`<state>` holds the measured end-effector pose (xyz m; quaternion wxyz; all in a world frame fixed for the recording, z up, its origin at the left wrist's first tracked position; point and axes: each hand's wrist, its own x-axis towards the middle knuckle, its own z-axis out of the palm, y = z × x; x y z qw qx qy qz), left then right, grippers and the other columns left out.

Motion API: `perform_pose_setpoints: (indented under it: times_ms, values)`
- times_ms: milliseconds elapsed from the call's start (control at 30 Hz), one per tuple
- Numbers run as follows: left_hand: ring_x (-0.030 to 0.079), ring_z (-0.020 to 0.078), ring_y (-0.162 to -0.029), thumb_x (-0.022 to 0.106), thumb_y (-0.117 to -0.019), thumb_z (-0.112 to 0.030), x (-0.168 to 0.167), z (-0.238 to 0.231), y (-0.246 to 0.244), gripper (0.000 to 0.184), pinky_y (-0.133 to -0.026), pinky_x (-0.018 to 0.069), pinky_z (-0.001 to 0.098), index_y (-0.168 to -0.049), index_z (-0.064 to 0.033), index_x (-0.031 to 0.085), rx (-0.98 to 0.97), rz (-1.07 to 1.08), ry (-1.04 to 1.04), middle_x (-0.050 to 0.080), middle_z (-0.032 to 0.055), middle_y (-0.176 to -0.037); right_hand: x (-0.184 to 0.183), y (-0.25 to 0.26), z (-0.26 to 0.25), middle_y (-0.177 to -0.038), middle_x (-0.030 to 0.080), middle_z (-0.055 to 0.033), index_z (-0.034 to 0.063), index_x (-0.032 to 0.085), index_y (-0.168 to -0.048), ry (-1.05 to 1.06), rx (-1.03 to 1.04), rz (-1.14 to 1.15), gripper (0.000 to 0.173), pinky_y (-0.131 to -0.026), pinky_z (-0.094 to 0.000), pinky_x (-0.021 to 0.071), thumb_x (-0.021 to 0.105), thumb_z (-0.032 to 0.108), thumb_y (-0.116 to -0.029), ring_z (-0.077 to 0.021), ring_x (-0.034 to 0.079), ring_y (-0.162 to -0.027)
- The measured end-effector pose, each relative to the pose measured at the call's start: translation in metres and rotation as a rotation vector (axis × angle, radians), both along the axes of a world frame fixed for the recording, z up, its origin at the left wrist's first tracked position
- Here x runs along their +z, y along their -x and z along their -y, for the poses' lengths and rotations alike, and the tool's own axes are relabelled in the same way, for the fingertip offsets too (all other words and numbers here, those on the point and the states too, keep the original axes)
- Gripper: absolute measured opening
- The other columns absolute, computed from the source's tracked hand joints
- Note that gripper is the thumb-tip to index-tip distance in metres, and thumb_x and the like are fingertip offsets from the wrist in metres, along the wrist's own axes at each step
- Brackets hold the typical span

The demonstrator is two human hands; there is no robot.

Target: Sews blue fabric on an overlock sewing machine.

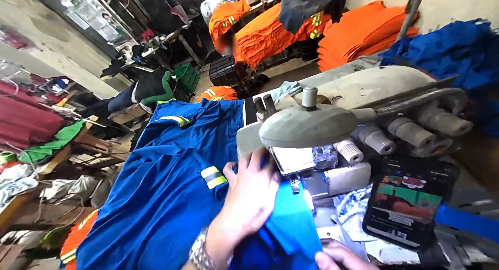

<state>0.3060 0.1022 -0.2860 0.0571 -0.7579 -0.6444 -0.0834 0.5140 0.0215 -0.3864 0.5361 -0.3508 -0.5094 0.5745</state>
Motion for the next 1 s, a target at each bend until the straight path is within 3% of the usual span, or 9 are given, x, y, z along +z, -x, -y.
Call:
perform_pose_setpoints:
  times_ms: [133,233,400,500,533,633,800,933,1000]
  values:
    - [0.047,0.0355,-0.134,0.045,-0.1044,-0.036,0.006,-0.038,0.019,0.038,-0.092,0.0375,0.0672,-0.129,-0.0199,0.07,0.026,0.053,0.042,0.056,0.0083,-0.14,0.023,0.032,-0.037,-0.064,0.062,0.0066,0.008,0.068,-0.076,0.102,-0.115,-0.084,0.019,-0.041,-0.0172,0.0484,0.067,0.005,-0.0944,0.0015,0.053,-0.045]
    - [0.048,0.0369,-0.134,0.047,-0.1075,-0.035,0.011,-0.052,0.029,0.045,-0.09,0.0388,0.0665,-0.146,-0.0173,0.058,0.077,0.076,-0.027,0.052,0.0097,-0.148,0.022,0.044,-0.038,-0.065,0.064,0.0058,0.0071,0.071,-0.076,0.127,-0.136,-0.144,0.019,-0.042,-0.0175,0.0498,0.067,0.004,-0.0942,0.0006,0.055,-0.047]
    - [0.065,0.0321,-0.103,0.061,-0.1003,-0.024,0.029,-0.064,0.063,0.019,-0.087,0.0424,0.0642,-0.103,-0.0114,0.075,0.137,0.175,-0.26,0.071,0.0088,-0.105,0.008,0.033,-0.015,-0.076,0.071,0.0031,0.0044,0.075,-0.086,-0.018,-0.038,-0.079,0.016,-0.054,-0.0193,0.0561,0.068,0.012,-0.0977,-0.0003,0.063,-0.06]
    - [0.066,0.0075,-0.077,0.069,-0.0944,-0.017,0.084,0.007,0.042,0.012,-0.072,0.0542,0.0307,-0.088,-0.0072,0.074,0.1,0.383,-0.442,0.068,-0.0004,-0.081,0.039,0.024,-0.021,-0.091,0.075,-0.0037,0.0007,0.076,-0.097,-0.209,0.02,-0.048,0.02,-0.066,-0.0228,0.0602,0.067,0.019,-0.101,-0.0046,0.069,-0.073]
    - [0.064,0.0034,-0.074,0.068,-0.0955,-0.02,0.092,0.029,0.038,0.014,-0.068,0.0544,0.026,-0.088,-0.0098,0.072,0.01,0.378,-0.517,0.067,-0.0034,-0.079,0.053,0.027,-0.028,-0.101,0.074,-0.007,-0.0001,0.075,-0.106,-0.292,0.05,-0.039,0.018,-0.069,-0.0234,0.0605,0.065,0.015,-0.1018,-0.006,0.069,-0.077]
    - [0.06,0.0028,-0.102,0.064,-0.0999,-0.031,0.1,0.083,0.033,0.011,-0.092,0.0473,0.0286,-0.106,-0.0257,0.071,-0.133,0.394,-0.466,0.067,-0.0098,-0.105,0.077,0.043,-0.064,-0.128,0.068,-0.0101,0.0013,0.063,-0.135,-0.425,0.201,0.096,0.034,-0.065,-0.0254,0.0652,0.058,0.01,-0.1032,-0.0072,0.072,-0.078]
    - [0.061,0.0172,-0.085,0.07,-0.0977,-0.023,0.077,0.123,0.025,0.011,-0.081,0.0469,0.0374,-0.105,-0.0186,0.077,-0.22,0.419,-0.164,0.066,0.0059,-0.087,0.044,-0.021,-0.084,-0.093,0.076,-0.0031,0.0105,0.077,-0.101,-0.654,0.116,0.543,0.022,-0.078,-0.0258,0.0599,0.056,0.013,-0.101,-0.008,0.072,-0.085]
    - [0.063,-0.0009,-0.066,0.064,-0.0999,-0.021,0.116,0.08,0.03,0.013,-0.06,0.0549,0.0192,-0.099,-0.0141,0.074,-0.21,0.479,-0.252,0.071,-0.0051,-0.079,0.058,-0.016,-0.041,-0.1,0.076,-0.0111,0.0051,0.075,-0.118,-0.554,0.389,0.591,0.026,-0.079,-0.0435,0.0609,0.068,0.018,-0.0968,-0.021,0.074,-0.087]
    - [0.064,0.0059,-0.064,0.062,-0.1016,-0.018,0.136,0.037,0.033,0.016,-0.057,0.0541,0.0267,-0.109,-0.0096,0.073,-0.097,0.424,-0.377,0.072,0.0,-0.083,0.041,0.001,-0.033,-0.098,0.075,-0.0112,0.0058,0.076,-0.113,-0.464,0.525,0.64,0.03,-0.077,-0.0513,0.0595,0.07,0.031,-0.0968,-0.0257,0.073,-0.086]
